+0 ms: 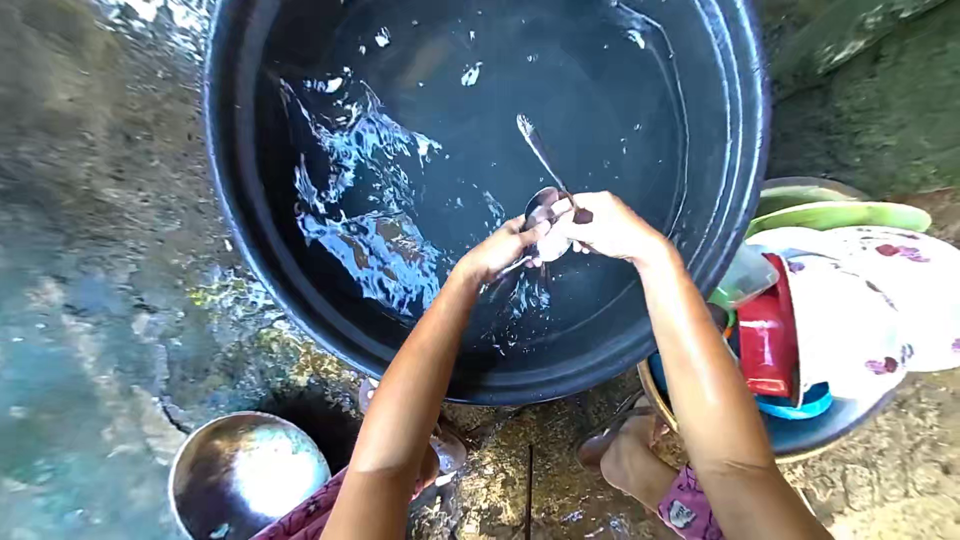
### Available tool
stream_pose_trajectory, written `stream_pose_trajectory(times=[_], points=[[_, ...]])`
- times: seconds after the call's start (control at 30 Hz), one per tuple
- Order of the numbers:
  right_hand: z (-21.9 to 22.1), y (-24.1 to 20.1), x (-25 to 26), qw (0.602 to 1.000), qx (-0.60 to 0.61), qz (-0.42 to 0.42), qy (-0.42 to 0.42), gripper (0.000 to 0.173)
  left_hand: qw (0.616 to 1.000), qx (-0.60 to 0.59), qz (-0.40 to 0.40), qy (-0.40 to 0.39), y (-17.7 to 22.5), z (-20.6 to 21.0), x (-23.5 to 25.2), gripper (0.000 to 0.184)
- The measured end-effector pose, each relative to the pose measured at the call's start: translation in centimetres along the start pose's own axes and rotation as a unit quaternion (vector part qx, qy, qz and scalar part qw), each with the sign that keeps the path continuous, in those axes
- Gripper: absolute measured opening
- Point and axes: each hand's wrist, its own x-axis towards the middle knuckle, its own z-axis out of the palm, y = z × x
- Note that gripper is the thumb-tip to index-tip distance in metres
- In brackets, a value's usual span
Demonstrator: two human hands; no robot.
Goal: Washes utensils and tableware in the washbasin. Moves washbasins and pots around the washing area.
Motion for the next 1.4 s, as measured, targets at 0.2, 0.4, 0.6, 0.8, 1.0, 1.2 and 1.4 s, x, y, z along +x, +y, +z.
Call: stream_pose_trajectory(times=[0.2,0.4,0.6,0.8,1.0,1.2,1.4], points=[[-3.8,-0.1,-2.9,0.998,-0.063,-0.028,0.01,0.018,0.982,0.114,-0.103,0.108,-0.2,-3.1,0.4,0.047],[-4.6,-2.7,-3.3,0.993,-0.103,-0.031,-0.04,0.008,0.978,0.072,-0.108,0.164,-0.2,-4.1,0.1,0.039],[-1.0,-3.1,0.8,0.996,-0.065,-0.059,-0.027,0.012,0.999,-0.005,-0.048,-0.01,0.6,-1.2,-1.8,0.059],[-1.3,-0.3,0.9,0.999,-0.008,-0.033,0.026,0.028,0.995,0.022,-0.077,0.061,-0.7,-1.9,-0.5,0.025],[-4.1,-1.0,-2.5,0.97,-0.209,0.109,-0.051,0.05,0.948,0.272,-0.092,0.137,-2.3,-5.7,-0.9,0.049],[-5.4,-3.9,-4.9,0.957,-0.288,-0.035,-0.014,0.03,0.96,0.164,-0.087,0.208,-0.3,-6.3,-2.2,0.053],[1.2,-7.1,-0.9,0.953,-0.263,-0.138,-0.057,0.021,0.988,0.144,0.029,-0.044,2.4,-4.3,-3.5,0.046]])
